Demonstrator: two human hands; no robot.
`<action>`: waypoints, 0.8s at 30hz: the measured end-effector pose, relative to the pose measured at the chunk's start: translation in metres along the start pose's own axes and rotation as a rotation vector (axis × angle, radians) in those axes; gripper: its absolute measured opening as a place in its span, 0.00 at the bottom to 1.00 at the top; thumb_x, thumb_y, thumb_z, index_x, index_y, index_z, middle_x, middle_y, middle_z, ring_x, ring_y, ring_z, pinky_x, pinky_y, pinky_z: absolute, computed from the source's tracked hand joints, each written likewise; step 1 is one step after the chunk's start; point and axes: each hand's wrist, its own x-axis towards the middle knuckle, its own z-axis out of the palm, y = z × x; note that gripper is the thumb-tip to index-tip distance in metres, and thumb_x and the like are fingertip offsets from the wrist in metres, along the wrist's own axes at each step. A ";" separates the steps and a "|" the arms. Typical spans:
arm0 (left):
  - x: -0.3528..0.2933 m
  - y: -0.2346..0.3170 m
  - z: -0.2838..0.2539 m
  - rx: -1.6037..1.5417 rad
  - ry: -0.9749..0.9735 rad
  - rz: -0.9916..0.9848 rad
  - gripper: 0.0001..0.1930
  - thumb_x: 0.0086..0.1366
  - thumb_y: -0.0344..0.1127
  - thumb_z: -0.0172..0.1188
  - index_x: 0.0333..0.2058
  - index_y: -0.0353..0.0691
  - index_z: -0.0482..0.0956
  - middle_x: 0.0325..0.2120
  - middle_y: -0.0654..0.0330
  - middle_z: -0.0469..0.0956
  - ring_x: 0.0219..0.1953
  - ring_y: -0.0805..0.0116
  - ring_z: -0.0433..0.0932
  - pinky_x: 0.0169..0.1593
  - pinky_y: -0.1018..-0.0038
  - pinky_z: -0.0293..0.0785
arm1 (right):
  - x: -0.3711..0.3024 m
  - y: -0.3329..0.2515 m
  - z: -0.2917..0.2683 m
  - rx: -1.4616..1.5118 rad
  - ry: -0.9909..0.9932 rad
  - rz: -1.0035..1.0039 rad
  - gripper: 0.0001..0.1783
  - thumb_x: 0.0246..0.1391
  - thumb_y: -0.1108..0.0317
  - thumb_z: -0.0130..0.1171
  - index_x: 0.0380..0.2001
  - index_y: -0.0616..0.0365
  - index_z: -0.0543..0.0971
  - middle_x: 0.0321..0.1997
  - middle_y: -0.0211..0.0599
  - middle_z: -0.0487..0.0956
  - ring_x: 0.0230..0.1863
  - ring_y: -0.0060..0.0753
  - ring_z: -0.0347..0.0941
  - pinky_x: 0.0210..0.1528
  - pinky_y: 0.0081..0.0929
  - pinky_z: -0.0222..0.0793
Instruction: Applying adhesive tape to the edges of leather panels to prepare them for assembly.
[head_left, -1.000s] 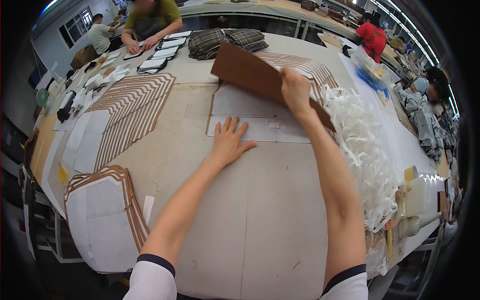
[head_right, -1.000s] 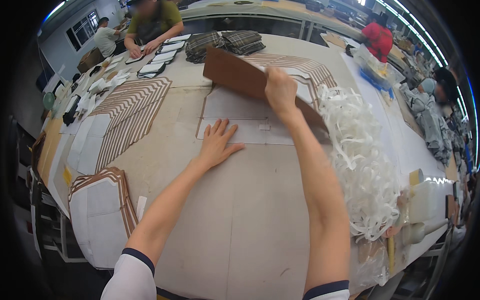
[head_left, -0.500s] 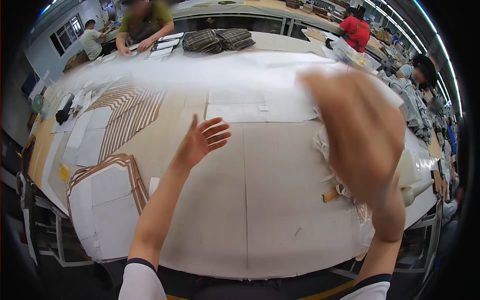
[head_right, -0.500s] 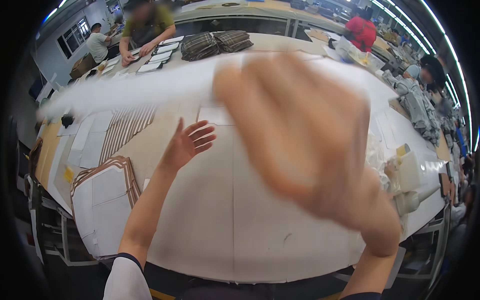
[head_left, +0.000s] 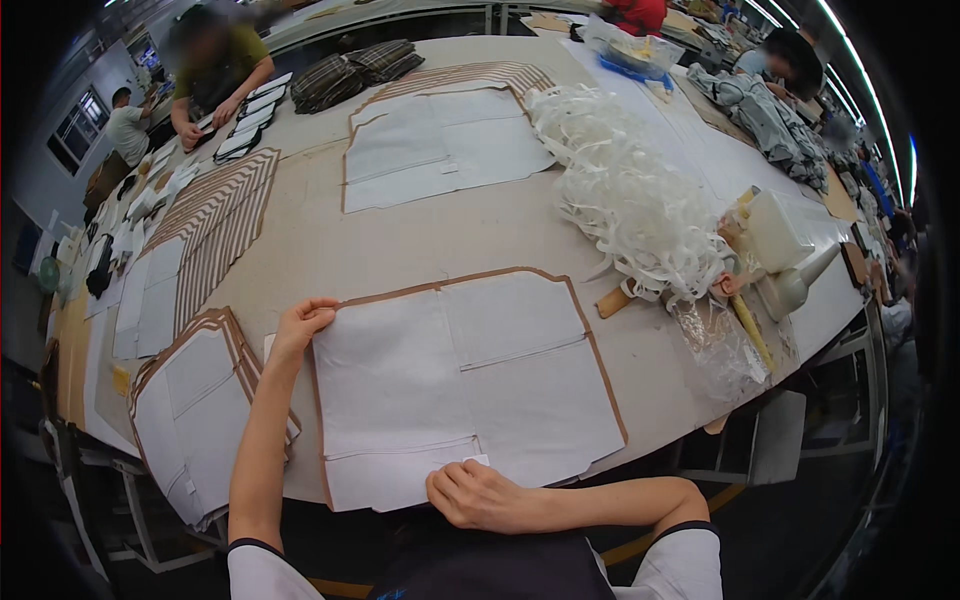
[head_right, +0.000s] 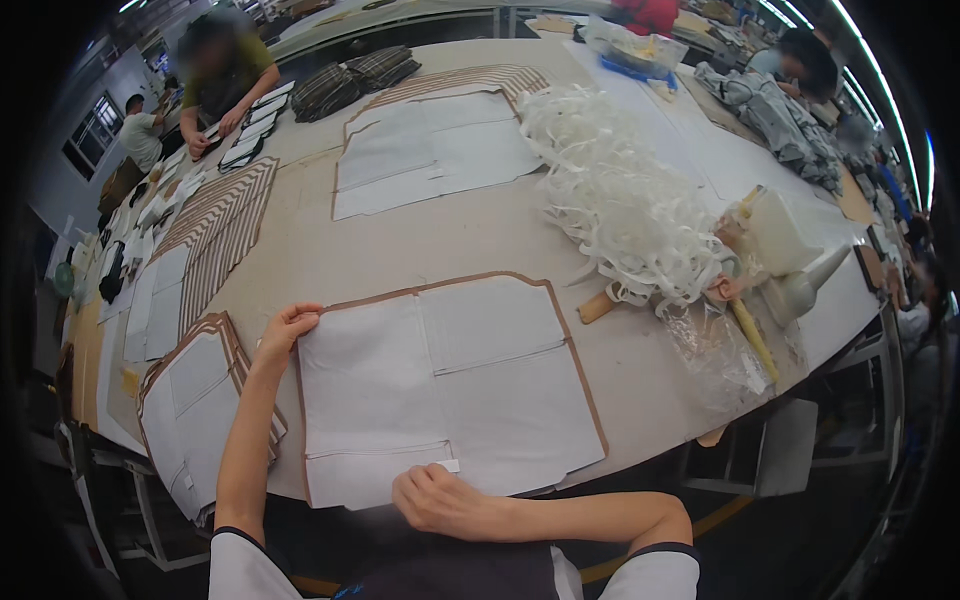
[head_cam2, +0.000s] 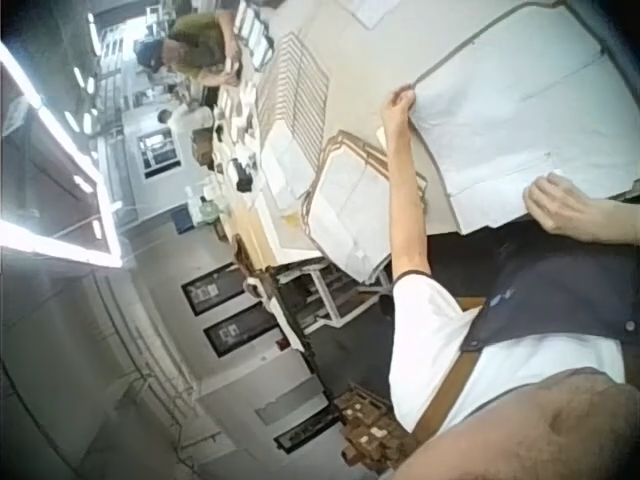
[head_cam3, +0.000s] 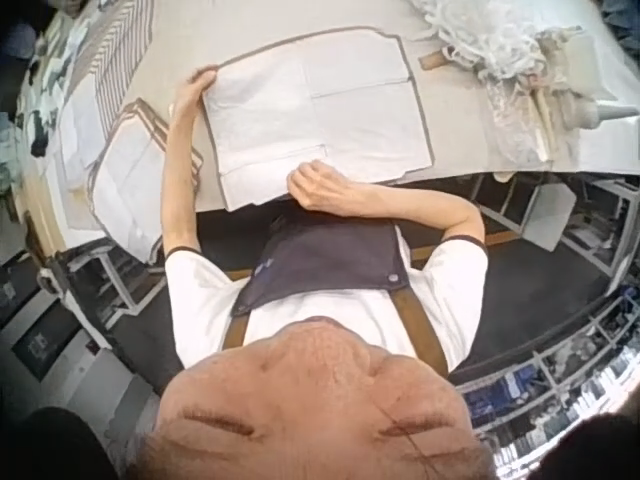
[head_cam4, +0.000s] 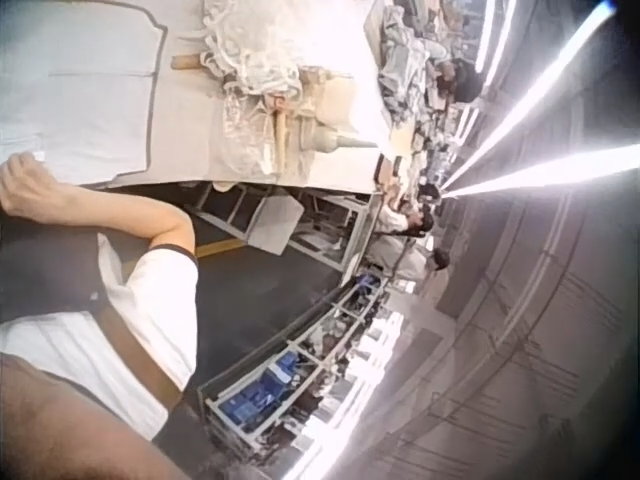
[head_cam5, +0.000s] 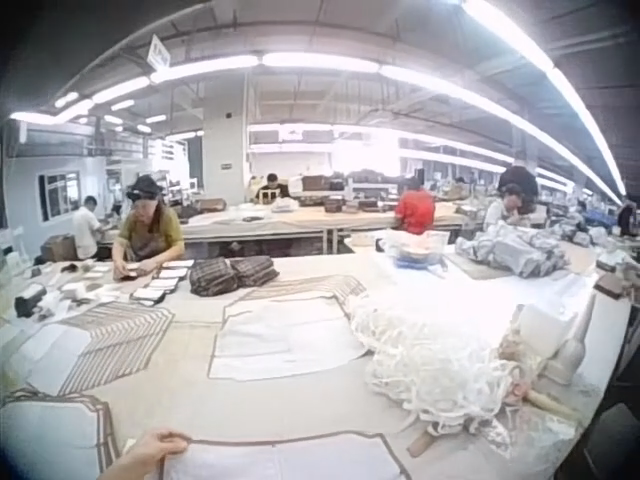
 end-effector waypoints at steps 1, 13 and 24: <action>0.004 -0.003 0.003 0.023 0.015 0.029 0.13 0.63 0.30 0.66 0.46 0.37 0.85 0.32 0.68 0.83 0.38 0.82 0.77 0.47 0.81 0.71 | -0.005 -0.003 0.003 -0.016 -0.001 0.032 0.13 0.48 0.67 0.59 0.35 0.66 0.76 0.32 0.39 0.75 0.33 0.32 0.72 0.33 0.28 0.65; 0.005 0.119 0.236 0.331 -0.242 0.701 0.09 0.66 0.33 0.64 0.41 0.38 0.86 0.41 0.56 0.85 0.42 0.63 0.83 0.49 0.68 0.77 | -0.137 0.151 -0.120 0.358 0.610 1.075 0.06 0.60 0.74 0.63 0.39 0.63 0.83 0.31 0.42 0.84 0.30 0.34 0.82 0.31 0.29 0.75; 0.046 0.182 0.392 -0.030 0.019 0.656 0.09 0.65 0.33 0.64 0.40 0.36 0.87 0.37 0.55 0.85 0.40 0.66 0.83 0.42 0.70 0.78 | -0.137 0.306 -0.166 0.093 0.658 1.083 0.07 0.56 0.70 0.63 0.35 0.61 0.85 0.34 0.39 0.85 0.37 0.40 0.81 0.43 0.34 0.75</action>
